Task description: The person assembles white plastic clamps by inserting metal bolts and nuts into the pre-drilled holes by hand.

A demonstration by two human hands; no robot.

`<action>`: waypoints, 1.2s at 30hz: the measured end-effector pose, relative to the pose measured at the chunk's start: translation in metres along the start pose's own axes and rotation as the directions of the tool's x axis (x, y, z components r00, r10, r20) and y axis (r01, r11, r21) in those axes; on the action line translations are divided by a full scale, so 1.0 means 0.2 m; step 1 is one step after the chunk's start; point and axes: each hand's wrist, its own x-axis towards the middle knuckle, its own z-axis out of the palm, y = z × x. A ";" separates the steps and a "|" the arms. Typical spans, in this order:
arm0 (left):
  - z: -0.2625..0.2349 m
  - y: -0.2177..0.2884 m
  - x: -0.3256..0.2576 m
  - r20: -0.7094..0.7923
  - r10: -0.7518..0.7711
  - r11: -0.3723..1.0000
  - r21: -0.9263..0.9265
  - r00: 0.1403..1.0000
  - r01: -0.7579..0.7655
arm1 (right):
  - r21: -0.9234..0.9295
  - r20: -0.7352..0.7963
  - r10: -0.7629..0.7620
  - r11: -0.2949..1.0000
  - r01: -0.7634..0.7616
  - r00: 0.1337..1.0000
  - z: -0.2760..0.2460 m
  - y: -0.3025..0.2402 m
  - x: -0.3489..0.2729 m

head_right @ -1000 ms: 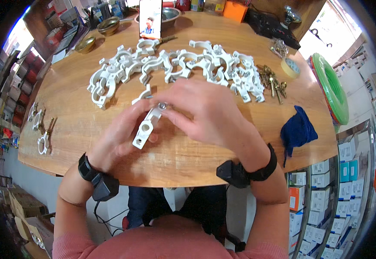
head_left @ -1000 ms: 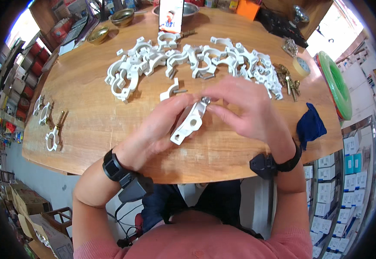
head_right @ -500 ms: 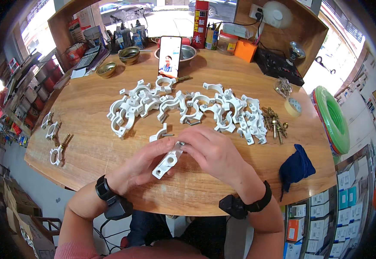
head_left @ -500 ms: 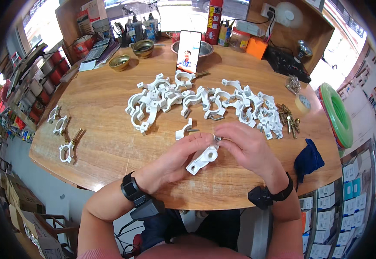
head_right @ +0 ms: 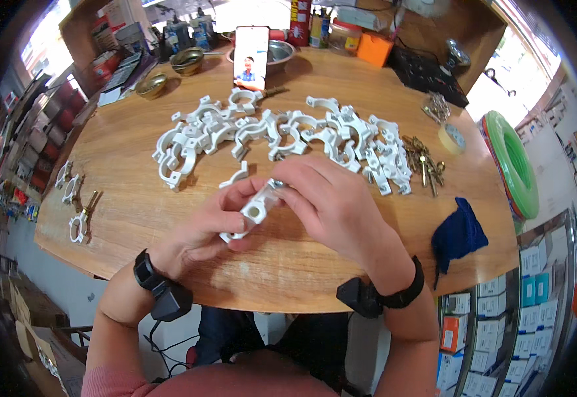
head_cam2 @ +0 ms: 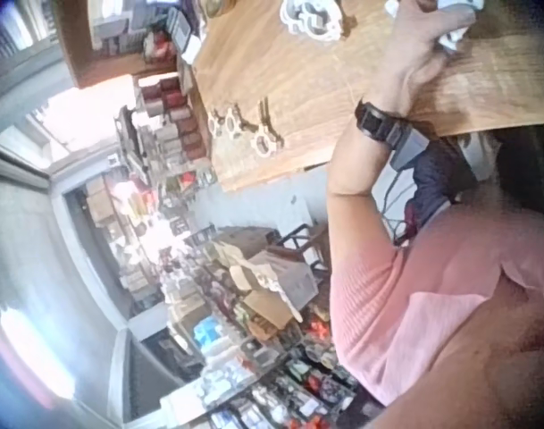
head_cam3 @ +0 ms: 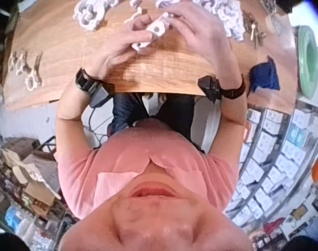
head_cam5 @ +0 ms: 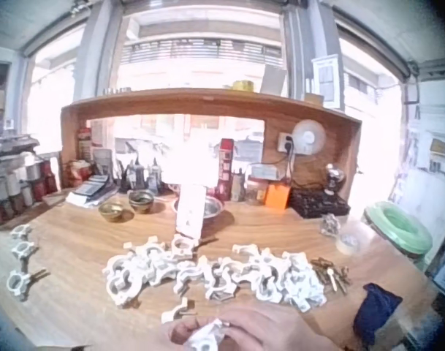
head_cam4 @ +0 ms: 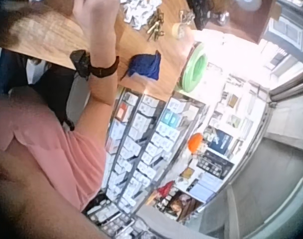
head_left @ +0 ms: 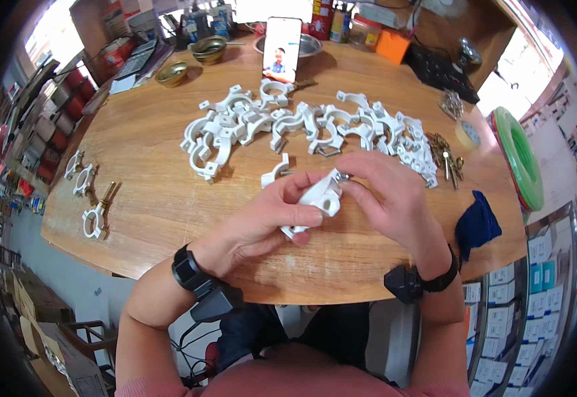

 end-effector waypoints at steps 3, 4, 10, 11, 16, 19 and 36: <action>0.01 0.03 -0.01 -0.014 0.011 1.000 -0.019 1.000 -0.011 | 0.011 -0.033 -0.052 0.999 0.052 0.998 0.00 0.00 0.02; 0.02 0.03 -0.01 -0.026 0.023 0.999 -0.031 0.999 -0.024 | 0.007 -0.032 -0.037 0.999 0.037 0.999 0.00 0.01 0.01; 0.00 0.03 0.00 -0.028 0.030 0.999 0.036 0.999 -0.029 | 0.015 -0.049 -0.037 0.999 0.038 0.998 0.00 0.04 0.00; 0.01 0.03 0.00 -0.053 0.030 0.998 0.056 0.998 -0.027 | 0.006 -0.041 -0.059 0.998 0.059 0.997 -0.01 0.03 0.01; 0.04 0.04 -0.01 -0.045 0.043 0.997 0.065 0.998 -0.040 | -0.063 -0.061 -0.149 0.987 0.145 0.987 -0.03 0.04 0.01; 0.03 0.05 -0.02 -0.079 0.038 0.997 0.072 0.996 -0.032 | -0.103 -0.030 -0.186 0.978 0.182 0.982 -0.03 0.05 0.03; 0.00 0.02 0.00 -0.038 0.020 0.998 0.055 0.999 -0.018 | -0.196 0.096 -0.053 0.978 0.071 0.994 -0.05 0.04 0.01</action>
